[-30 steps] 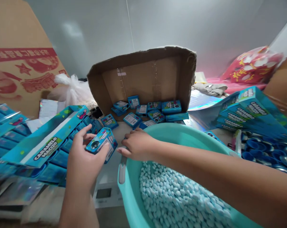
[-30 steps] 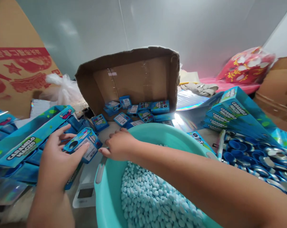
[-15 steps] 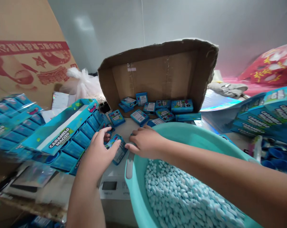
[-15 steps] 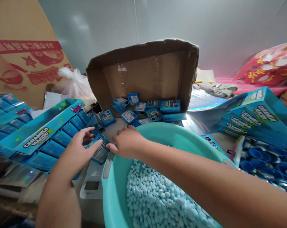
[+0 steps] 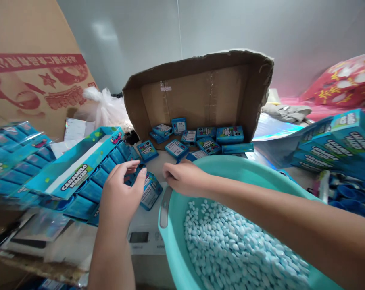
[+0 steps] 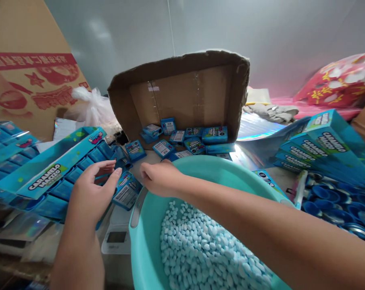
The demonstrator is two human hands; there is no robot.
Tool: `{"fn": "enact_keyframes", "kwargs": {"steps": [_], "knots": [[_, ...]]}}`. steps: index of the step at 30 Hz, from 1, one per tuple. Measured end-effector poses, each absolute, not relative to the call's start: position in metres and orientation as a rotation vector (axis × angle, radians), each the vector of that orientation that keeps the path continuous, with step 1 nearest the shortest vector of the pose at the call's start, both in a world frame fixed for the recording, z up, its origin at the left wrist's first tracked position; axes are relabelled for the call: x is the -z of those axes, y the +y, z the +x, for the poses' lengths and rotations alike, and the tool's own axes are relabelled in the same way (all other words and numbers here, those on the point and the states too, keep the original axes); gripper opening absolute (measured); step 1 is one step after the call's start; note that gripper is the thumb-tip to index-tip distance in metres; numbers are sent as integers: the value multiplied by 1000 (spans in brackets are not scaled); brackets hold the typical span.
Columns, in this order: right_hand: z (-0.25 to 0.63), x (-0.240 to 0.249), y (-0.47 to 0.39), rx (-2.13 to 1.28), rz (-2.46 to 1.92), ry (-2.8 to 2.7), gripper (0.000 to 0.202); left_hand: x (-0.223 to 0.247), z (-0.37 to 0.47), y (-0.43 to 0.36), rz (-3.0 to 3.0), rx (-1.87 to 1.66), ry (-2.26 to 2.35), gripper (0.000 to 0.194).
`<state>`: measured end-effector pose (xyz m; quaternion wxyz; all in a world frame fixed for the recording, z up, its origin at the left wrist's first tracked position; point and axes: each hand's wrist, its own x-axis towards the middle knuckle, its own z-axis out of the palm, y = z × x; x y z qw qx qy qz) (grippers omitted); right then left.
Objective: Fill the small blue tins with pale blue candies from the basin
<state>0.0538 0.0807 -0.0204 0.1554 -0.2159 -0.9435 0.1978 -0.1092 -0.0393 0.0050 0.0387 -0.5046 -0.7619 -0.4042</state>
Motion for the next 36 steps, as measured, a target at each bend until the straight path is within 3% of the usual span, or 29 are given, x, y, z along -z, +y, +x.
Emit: {"fn": "enact_keyframes", "kwargs": {"steps": [17,26,33,36], "knots": [[56,20,80,-576,-528,-2681,9,-4,-109,-38,-1620,1182,-2281,29],[57,17,79,-545,-576,-2723,10,3,-125,-48,-1758,587,-2791,89],[56,14,79,-573,-580,-2742,10,4,-130,-53,-1811,381,-2819,82],[56,13,79,-574,-576,-2732,11,4,-137,-51,-1765,451,-2818,76]]}}
